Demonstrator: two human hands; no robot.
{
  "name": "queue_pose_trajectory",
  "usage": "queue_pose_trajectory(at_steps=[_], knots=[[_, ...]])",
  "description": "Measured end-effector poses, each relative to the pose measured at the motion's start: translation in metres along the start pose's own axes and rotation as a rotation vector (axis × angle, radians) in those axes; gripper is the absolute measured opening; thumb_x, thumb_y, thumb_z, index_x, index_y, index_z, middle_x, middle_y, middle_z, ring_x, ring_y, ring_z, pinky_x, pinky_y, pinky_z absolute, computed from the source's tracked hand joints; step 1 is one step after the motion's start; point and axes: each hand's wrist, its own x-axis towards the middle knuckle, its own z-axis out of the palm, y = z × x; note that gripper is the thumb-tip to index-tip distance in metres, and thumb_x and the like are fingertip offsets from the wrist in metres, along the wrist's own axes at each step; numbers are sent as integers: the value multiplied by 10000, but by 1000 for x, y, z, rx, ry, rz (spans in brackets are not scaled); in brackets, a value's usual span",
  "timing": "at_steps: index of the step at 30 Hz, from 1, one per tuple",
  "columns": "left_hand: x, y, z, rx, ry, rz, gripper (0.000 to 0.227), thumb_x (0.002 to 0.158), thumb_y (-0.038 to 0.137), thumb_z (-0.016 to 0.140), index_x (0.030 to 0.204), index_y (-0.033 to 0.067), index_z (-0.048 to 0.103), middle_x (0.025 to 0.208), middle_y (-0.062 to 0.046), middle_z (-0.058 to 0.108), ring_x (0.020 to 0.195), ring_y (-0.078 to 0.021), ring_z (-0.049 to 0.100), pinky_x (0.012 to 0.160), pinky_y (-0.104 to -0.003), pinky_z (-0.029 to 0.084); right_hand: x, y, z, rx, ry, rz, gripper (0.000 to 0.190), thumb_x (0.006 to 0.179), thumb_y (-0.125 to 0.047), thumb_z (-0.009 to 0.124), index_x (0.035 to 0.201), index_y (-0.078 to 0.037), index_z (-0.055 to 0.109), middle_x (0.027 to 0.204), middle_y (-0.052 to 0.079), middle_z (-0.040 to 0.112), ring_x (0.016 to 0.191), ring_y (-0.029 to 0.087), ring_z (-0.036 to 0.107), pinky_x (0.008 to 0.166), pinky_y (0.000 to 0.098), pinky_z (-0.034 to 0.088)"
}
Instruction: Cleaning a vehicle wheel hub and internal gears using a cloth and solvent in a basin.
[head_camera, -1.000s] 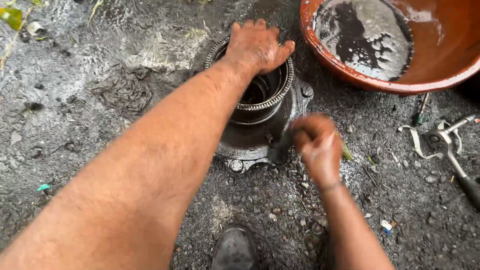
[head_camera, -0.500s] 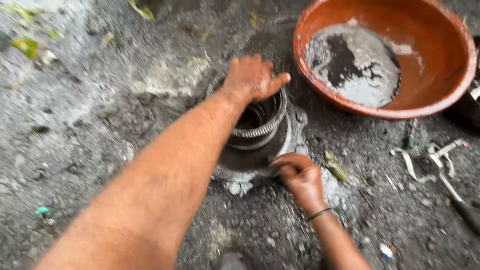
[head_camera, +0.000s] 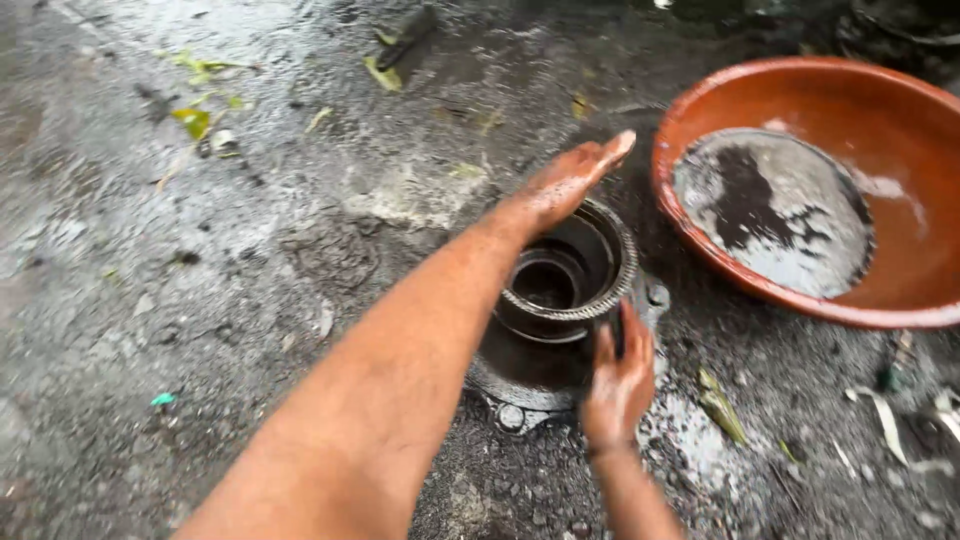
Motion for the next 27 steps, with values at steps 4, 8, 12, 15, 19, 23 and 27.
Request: queue_pose_trajectory(at_steps=[4,8,12,15,19,23,27], knots=[[-16,5,-32,-194,146,-30,909,867,823,430,1162,23,747,1190,-246,700,1199,-423,623,1068,-511,451,-54,-34,18,-136,42,-62,452,999,-263,629,1402,-65,586,1305,185,601,1235,354,580,1000,470,511],[-48,18,-68,17,453,-64,845,924,756,337,1146,57,756,1200,-200,692,1207,-366,640,1066,-481,448,-80,-41,27,-202,65,-169,420,872,-120,697,1284,-90,623,1347,186,568,1267,363,562,1001,486,529],[-68,11,-83,226,632,-181,746,982,662,294,1242,91,697,1307,-242,600,1259,-427,571,1079,-514,433,-111,-14,49,-301,-164,-398,439,784,-33,719,1195,-182,676,1353,117,608,1261,318,573,1042,448,525],[-71,-19,-91,311,719,-242,730,1000,650,308,1257,77,680,1367,-276,549,1293,-448,540,1096,-522,427,-102,-39,71,-375,-435,-630,520,730,-8,689,1233,-139,668,1357,116,611,1306,313,547,1112,469,445],[-99,-23,-110,338,702,-255,722,1001,642,316,1318,76,632,1384,-293,505,1293,-469,511,1088,-542,405,-44,-46,152,-446,-464,-943,503,804,-65,628,1305,-22,622,1388,204,581,1388,358,496,1215,507,326],[-109,-35,-132,344,650,-309,721,1003,628,297,1328,74,625,1377,-280,498,1283,-465,521,1083,-551,417,22,-61,210,-498,-565,-767,486,895,-115,522,1369,-28,578,1445,257,498,1364,425,433,1170,499,353],[-110,-61,-142,409,648,-434,751,1038,642,270,1267,34,647,1373,-256,522,1310,-424,544,1111,-542,441,5,-45,215,-479,-361,-873,486,808,-103,512,1282,-84,616,1395,290,514,1263,467,455,1019,525,407]])
